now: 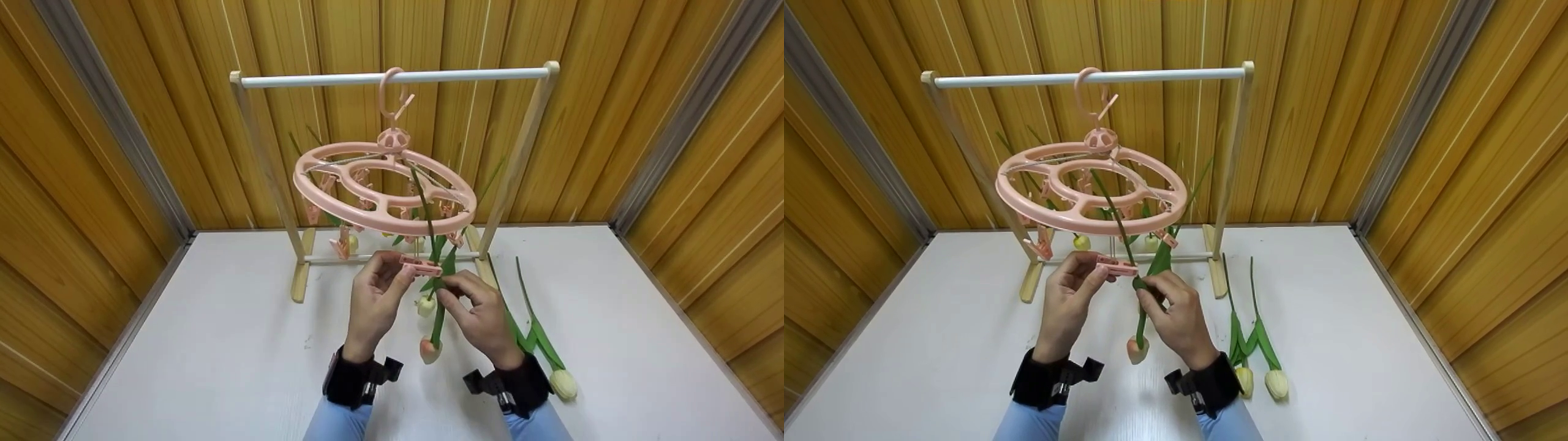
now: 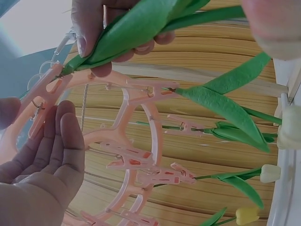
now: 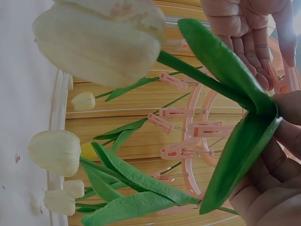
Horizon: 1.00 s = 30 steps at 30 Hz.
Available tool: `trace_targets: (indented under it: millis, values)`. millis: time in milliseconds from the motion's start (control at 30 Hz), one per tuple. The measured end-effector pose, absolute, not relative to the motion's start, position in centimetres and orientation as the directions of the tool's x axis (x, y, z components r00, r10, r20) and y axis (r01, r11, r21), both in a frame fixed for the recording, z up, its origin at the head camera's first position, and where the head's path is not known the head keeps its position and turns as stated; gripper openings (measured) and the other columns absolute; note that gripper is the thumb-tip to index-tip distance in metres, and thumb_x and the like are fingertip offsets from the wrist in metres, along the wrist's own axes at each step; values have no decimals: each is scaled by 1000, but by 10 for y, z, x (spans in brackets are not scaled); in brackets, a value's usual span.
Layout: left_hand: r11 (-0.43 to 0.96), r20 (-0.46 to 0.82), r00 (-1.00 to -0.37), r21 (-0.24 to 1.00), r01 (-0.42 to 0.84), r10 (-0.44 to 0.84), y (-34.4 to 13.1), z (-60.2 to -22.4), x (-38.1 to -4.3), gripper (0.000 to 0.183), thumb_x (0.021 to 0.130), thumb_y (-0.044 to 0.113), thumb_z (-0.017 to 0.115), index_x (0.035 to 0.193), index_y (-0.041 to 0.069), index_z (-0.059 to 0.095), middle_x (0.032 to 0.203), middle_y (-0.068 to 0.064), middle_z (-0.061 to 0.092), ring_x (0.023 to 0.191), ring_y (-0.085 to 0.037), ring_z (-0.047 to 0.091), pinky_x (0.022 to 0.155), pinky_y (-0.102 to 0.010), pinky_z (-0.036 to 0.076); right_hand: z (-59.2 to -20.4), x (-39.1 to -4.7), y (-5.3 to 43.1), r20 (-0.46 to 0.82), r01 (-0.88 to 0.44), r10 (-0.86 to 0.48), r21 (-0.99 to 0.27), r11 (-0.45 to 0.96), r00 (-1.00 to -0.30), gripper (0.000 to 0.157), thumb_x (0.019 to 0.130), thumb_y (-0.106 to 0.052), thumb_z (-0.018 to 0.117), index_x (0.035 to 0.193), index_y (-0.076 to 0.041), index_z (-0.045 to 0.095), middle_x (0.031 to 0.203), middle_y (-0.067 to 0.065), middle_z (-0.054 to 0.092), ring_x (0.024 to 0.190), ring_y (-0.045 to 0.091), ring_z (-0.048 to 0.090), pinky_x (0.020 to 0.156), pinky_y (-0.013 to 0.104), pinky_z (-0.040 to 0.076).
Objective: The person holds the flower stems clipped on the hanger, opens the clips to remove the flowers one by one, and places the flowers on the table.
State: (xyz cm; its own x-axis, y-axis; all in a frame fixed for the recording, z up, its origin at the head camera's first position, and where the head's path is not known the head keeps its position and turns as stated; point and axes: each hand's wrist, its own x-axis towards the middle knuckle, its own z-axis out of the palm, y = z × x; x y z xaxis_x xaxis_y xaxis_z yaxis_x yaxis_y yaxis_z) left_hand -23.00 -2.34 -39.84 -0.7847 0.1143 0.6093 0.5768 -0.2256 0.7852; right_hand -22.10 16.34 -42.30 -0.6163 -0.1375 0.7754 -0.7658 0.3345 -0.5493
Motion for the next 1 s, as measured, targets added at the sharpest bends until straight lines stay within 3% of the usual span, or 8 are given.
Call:
trace_targets:
  millis: [400, 633, 1000]
  values:
    - [-256, 632, -766, 764, 592, 117, -24, -399, -231, 20, 104, 4, 60, 118, -10, 60, 109, -20, 75, 104, -28, 73, 89, -31, 57, -422, -221, 164, 790, -780, -141, -529, 336, -596, 20, 89, 10, 72, 102, -3, 75, 88, 5, 69, 76, 12, 63, 72, 16, 50]
    - [-266, 635, -764, 760, 592, 115, -25, -399, -231, 14, 104, 4, 60, 113, -5, 63, 107, -18, 76, 102, -29, 73, 86, -31, 57, -423, -221, 164, 792, -783, -150, -520, 340, -591, 20, 89, 10, 72, 102, -4, 75, 88, 5, 69, 76, 13, 63, 71, 15, 50]
    - [-251, 638, -764, 759, 601, 98, -26, -398, -230, 13, 102, 2, 62, 112, -5, 64, 105, -18, 76, 101, -29, 74, 87, -32, 57, -422, -222, 165, 782, -779, -159, -534, 329, -603, 21, 89, 10, 71, 104, -3, 76, 88, 5, 69, 75, 14, 63, 71, 16, 51]
